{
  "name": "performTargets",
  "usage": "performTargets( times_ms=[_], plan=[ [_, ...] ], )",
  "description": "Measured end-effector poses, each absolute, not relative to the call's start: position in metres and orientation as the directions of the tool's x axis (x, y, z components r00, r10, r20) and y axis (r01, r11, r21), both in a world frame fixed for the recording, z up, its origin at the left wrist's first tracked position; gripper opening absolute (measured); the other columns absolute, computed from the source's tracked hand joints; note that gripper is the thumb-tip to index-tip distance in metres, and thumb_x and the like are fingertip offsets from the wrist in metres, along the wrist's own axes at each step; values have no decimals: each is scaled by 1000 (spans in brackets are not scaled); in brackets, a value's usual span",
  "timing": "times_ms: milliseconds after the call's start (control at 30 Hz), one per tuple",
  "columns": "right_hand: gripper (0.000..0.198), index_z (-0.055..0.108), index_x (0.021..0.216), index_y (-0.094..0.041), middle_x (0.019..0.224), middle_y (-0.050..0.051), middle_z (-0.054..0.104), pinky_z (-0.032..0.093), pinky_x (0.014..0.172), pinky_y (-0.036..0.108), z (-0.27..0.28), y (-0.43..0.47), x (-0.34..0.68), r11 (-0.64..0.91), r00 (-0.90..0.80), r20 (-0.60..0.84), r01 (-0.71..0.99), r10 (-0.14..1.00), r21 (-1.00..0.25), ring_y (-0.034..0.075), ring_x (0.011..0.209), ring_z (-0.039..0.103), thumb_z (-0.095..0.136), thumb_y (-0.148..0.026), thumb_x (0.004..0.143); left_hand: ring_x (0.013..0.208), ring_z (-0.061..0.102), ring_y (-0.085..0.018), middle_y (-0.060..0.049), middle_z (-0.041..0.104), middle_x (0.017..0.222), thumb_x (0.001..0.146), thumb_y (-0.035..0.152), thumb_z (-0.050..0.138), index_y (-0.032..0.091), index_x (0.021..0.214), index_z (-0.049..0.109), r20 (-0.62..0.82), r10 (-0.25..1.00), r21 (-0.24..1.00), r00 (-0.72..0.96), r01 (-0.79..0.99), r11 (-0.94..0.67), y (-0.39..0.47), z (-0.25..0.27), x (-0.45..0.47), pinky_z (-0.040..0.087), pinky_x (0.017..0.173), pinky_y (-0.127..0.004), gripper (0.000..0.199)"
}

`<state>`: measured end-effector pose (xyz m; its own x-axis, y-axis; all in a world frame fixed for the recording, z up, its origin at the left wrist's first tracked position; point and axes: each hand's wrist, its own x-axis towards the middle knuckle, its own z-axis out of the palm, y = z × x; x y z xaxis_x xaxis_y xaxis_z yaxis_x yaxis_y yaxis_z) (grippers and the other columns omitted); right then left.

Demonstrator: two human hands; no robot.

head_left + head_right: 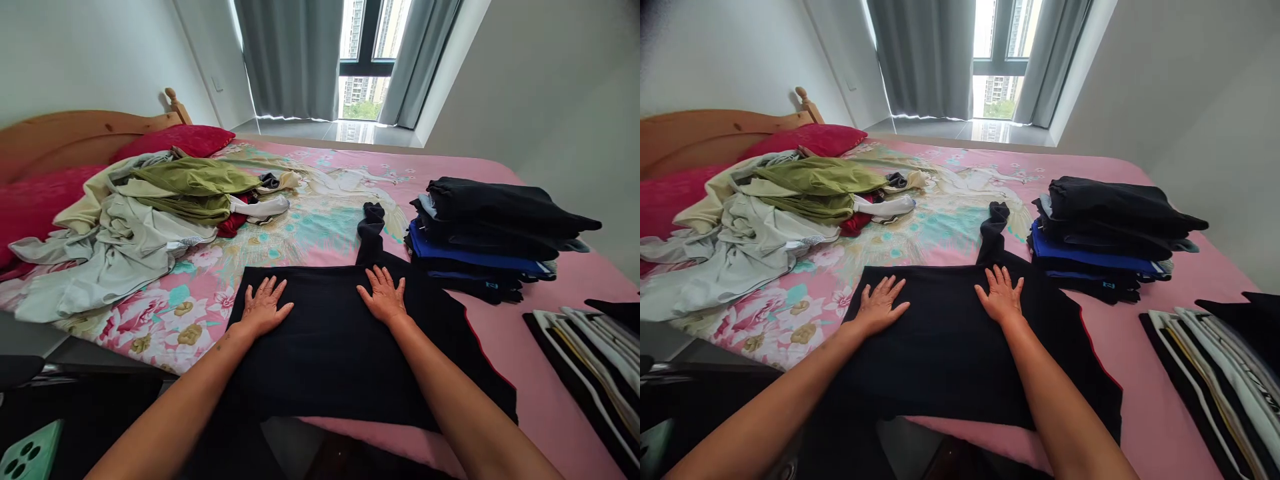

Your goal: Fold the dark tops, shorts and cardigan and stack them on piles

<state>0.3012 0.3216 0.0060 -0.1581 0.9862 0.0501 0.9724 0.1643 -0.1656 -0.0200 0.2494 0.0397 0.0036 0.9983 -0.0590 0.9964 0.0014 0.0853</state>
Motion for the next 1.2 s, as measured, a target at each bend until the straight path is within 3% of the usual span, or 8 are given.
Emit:
performTargets(
  times_ms=[100, 267, 400, 533, 800, 1000, 1100, 1200],
  plan=[
    [62, 30, 143, -26, 152, 4, 21, 1, 105, 66, 3, 321, 302, 167, -155, 81, 970, 985, -174, 26, 140, 10, 22, -59, 91, 134, 31, -29, -7, 40, 144, 84, 60, 37, 32, 134, 45, -22, 999, 87, -34, 996, 36, 266, 45, -33, 7, 110, -58, 58],
    [60, 31, 142, -27, 151, 3, 22, 2, 106, 64, 0, 322, 302, 168, -152, 108, 972, 983, -166, 24, 140, 10, 24, -58, 91, 131, 35, -29, -12, 39, 144, 86, 49, 39, 21, 136, 43, 54, 943, 105, -328, 941, 322, 301, 45, -62, 23, 108, -48, 58],
    [58, 32, 142, -28, 151, 2, 23, 3, 107, 62, 4, 323, 301, 163, -144, 114, 970, 983, -180, 24, 140, 12, 27, -56, 92, 119, 45, -29, -7, 52, 130, 78, 54, 49, 28, 124, 56, 20, 954, 122, -299, 948, 295, 316, 44, -80, 35, 99, -44, 53],
    [52, 39, 138, -27, 148, 4, 30, 5, 108, 60, 7, 319, 298, 174, -141, 159, 959, 977, -221, 24, 138, 19, 32, -50, 92, 113, 48, -27, -7, 56, 121, 78, 55, 49, 28, 119, 60, 144, 951, 164, -275, 954, 251, 315, 34, -90, 35, 97, -41, 50],
    [35, 58, 111, -17, 109, 10, 58, 40, 96, 36, 22, 381, 327, 263, -3, 475, 835, 880, -483, 19, 105, 52, 33, -19, 87, 111, 50, -26, -6, 56, 121, 77, 52, 54, 28, 114, 62, 282, 928, 194, -243, 962, 193, 313, 8, -102, 33, 96, -40, 45],
    [60, 49, 131, -21, 129, 11, 45, 38, 99, 37, 59, 487, 338, 265, -201, 364, 955, 909, -136, 23, 119, 43, 40, -2, 74, 112, 50, -25, -5, 58, 118, 76, 50, 55, 28, 113, 61, 331, 917, 227, -224, 962, 153, 313, 3, -107, 33, 96, -40, 43],
    [50, 58, 121, -25, 136, 7, 42, 36, 100, 39, 78, 515, 324, 325, -332, 201, 943, 922, 66, 25, 125, 38, 45, -7, 77, 111, 51, -25, -5, 58, 118, 76, 49, 56, 28, 111, 62, 337, 914, 241, -226, 959, 148, 312, 3, -107, 33, 96, -40, 42],
    [30, 66, 104, -18, 121, 11, 56, 34, 101, 36, 105, 523, 303, 387, -408, 95, 904, 908, 179, 24, 118, 46, 46, -17, 81, 111, 50, -25, -4, 58, 118, 76, 49, 57, 28, 110, 63, 333, 911, 257, -243, 953, 160, 311, 2, -106, 33, 96, -40, 41]
  ],
)
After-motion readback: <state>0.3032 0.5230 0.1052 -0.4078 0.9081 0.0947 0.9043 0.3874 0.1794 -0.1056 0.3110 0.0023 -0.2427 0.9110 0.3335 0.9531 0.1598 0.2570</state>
